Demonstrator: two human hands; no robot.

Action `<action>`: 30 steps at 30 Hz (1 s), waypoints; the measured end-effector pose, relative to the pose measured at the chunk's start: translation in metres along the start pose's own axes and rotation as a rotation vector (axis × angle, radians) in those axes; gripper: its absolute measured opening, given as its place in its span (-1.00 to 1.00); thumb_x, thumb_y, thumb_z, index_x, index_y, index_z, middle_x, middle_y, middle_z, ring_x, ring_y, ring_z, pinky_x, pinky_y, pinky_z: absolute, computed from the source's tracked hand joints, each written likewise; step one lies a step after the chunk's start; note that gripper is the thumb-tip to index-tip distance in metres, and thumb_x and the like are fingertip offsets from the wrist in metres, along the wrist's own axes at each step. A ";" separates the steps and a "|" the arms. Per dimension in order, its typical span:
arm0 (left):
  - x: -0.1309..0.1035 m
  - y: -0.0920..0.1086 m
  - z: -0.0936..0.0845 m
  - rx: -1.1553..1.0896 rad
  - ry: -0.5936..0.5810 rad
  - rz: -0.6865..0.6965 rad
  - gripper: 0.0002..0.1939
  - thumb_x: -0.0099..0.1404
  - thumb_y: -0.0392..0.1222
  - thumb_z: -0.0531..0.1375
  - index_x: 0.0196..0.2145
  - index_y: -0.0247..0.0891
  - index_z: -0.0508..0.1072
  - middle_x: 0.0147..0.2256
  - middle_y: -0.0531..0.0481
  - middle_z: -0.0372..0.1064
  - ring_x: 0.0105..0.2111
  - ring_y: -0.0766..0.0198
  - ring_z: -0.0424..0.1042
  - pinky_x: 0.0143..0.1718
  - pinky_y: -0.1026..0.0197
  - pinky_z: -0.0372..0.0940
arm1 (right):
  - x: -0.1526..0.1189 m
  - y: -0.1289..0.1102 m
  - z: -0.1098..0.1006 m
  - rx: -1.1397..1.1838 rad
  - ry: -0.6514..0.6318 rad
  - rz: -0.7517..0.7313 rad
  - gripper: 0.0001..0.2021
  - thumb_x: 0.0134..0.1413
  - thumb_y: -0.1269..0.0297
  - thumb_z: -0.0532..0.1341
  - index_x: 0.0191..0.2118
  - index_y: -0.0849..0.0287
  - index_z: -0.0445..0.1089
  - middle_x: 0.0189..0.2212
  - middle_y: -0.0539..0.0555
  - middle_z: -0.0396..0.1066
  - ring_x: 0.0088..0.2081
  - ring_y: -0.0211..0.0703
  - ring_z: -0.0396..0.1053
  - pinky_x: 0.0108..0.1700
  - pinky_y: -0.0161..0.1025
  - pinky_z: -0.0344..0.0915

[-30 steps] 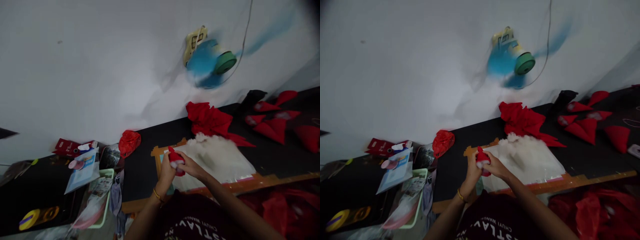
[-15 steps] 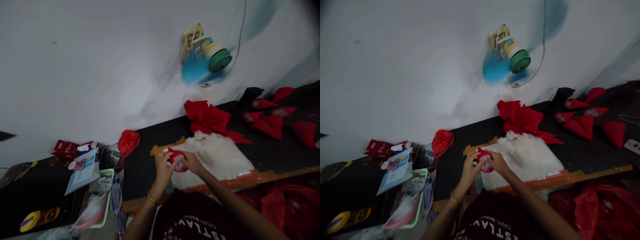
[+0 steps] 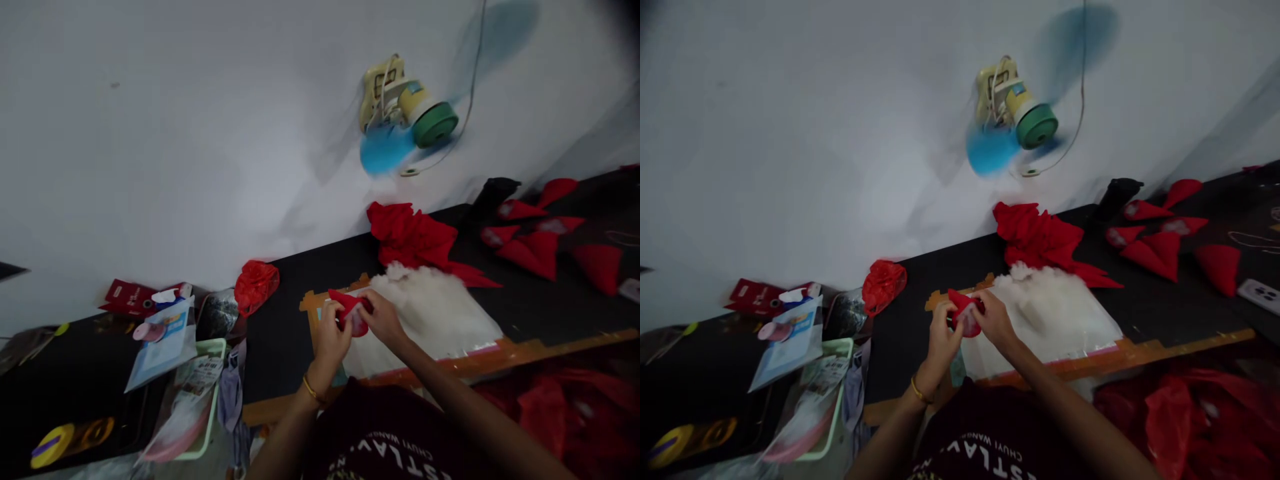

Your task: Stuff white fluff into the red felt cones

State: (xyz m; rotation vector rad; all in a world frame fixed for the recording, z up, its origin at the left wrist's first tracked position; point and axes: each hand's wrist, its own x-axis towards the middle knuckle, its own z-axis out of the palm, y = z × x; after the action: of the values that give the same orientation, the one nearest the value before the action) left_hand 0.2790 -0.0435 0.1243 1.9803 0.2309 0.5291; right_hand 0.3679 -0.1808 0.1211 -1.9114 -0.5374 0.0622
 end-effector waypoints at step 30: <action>0.014 -0.004 0.026 -1.159 0.093 -0.786 -0.47 0.11 0.21 0.36 -0.15 -0.29 0.54 -0.14 -0.21 0.56 -0.05 -0.02 0.53 0.02 0.02 0.39 | -0.027 0.018 0.013 0.302 -0.237 0.438 -0.27 0.10 -0.12 0.23 0.29 0.17 0.15 0.01 0.23 0.50 -0.07 0.04 0.53 0.00 0.01 0.49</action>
State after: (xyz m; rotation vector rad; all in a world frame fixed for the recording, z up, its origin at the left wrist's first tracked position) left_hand 0.3042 -0.0571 0.1143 0.6426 0.5695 0.1422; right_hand 0.3465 -0.1857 0.0939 -1.7007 -0.2378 0.6255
